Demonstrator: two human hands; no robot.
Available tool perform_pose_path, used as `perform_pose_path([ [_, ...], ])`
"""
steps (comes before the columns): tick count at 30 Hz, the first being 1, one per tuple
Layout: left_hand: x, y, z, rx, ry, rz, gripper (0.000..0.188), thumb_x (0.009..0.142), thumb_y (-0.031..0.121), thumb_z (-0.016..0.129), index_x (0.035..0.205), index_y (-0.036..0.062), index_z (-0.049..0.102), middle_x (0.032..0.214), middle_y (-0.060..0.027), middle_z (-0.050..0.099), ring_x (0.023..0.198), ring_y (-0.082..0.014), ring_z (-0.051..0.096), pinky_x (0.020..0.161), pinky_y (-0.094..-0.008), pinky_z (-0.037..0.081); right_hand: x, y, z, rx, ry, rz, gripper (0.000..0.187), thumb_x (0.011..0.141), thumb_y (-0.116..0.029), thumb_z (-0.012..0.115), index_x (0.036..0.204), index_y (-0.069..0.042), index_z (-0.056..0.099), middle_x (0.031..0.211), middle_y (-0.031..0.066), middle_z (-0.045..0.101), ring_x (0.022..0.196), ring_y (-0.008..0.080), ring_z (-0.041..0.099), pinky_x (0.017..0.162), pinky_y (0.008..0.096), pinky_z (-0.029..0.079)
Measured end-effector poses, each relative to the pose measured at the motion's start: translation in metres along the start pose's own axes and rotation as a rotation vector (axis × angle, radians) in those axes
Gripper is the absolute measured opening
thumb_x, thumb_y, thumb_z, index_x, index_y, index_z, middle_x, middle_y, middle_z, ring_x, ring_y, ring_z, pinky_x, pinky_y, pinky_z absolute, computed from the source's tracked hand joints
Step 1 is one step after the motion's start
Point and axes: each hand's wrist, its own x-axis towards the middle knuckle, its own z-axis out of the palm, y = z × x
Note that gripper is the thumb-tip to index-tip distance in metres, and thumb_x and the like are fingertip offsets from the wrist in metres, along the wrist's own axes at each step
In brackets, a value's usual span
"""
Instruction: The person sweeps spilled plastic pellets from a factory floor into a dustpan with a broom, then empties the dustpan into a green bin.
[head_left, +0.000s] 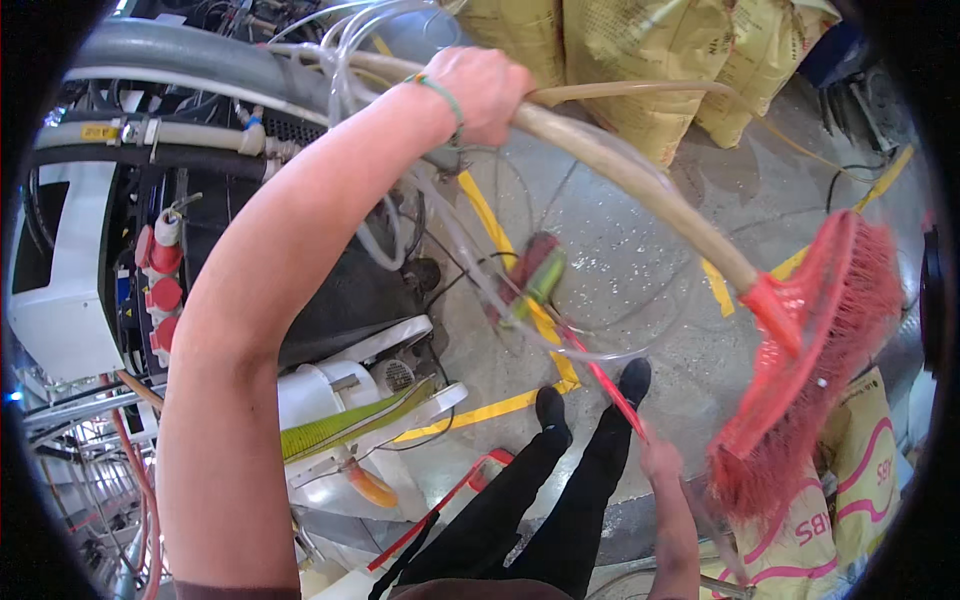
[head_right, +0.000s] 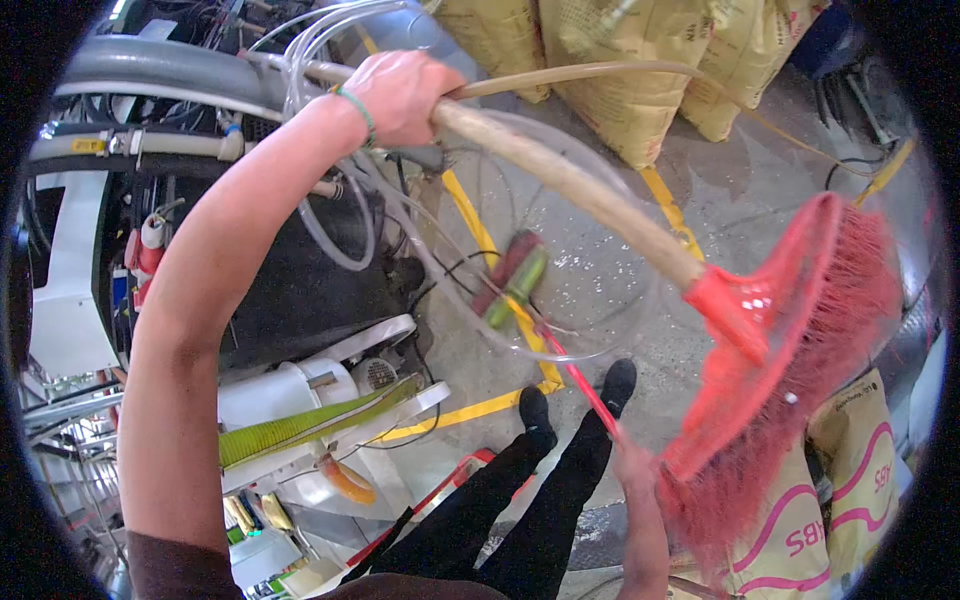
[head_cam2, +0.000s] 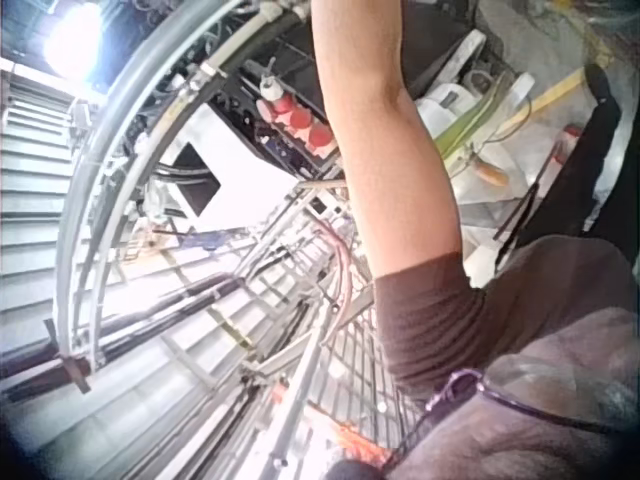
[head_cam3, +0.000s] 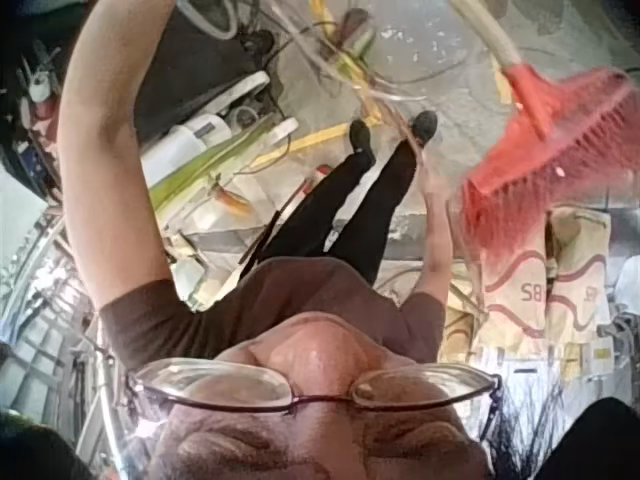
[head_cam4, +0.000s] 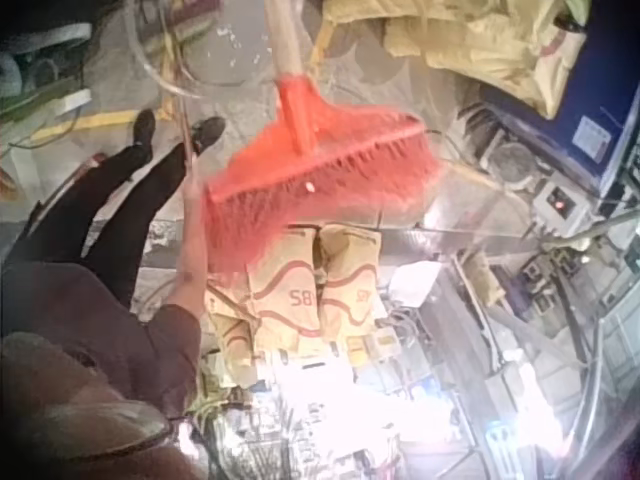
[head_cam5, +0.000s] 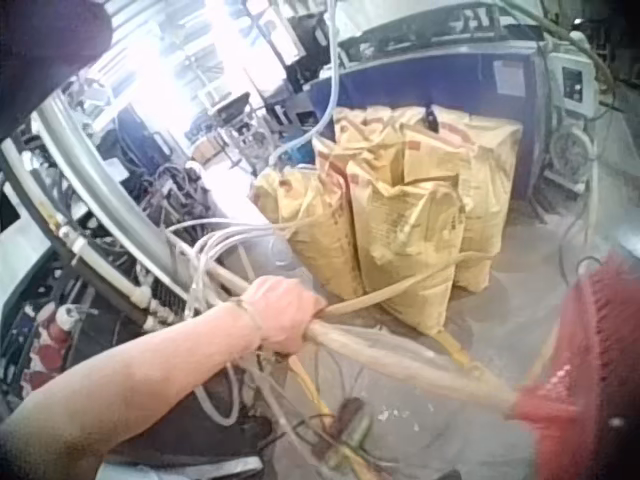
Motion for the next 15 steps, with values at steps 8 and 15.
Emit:
perform_pose_path([
  [8,0.017,-0.005,-0.022,-0.071,-0.046,0.021,0.025,0.059,0.014,0.060,0.083,0.0106,0.062,0.073,-0.0140,0.061,0.073,-0.0320,0.060,0.066,-0.0412,0.048,-0.142,0.058,-0.081,0.127,0.107,0.142,0.046,0.081,-0.022,0.051,0.124,-0.035,0.041,0.067,0.0203,0.057,0.065,0.0381,0.058,0.058,0.0469,0.045],
  [15,0.026,-0.016,-0.025,-0.088,-0.137,0.044,0.025,0.060,0.013,0.058,0.084,0.0099,0.063,0.074,-0.0142,0.062,0.075,-0.0312,0.060,0.067,-0.0401,0.048,0.022,-0.080,-0.072,0.095,0.060,-0.208,0.049,0.081,-0.017,0.050,0.127,-0.033,0.037,0.067,0.0195,0.056,0.063,0.0374,0.057,0.054,0.0468,0.043],
])
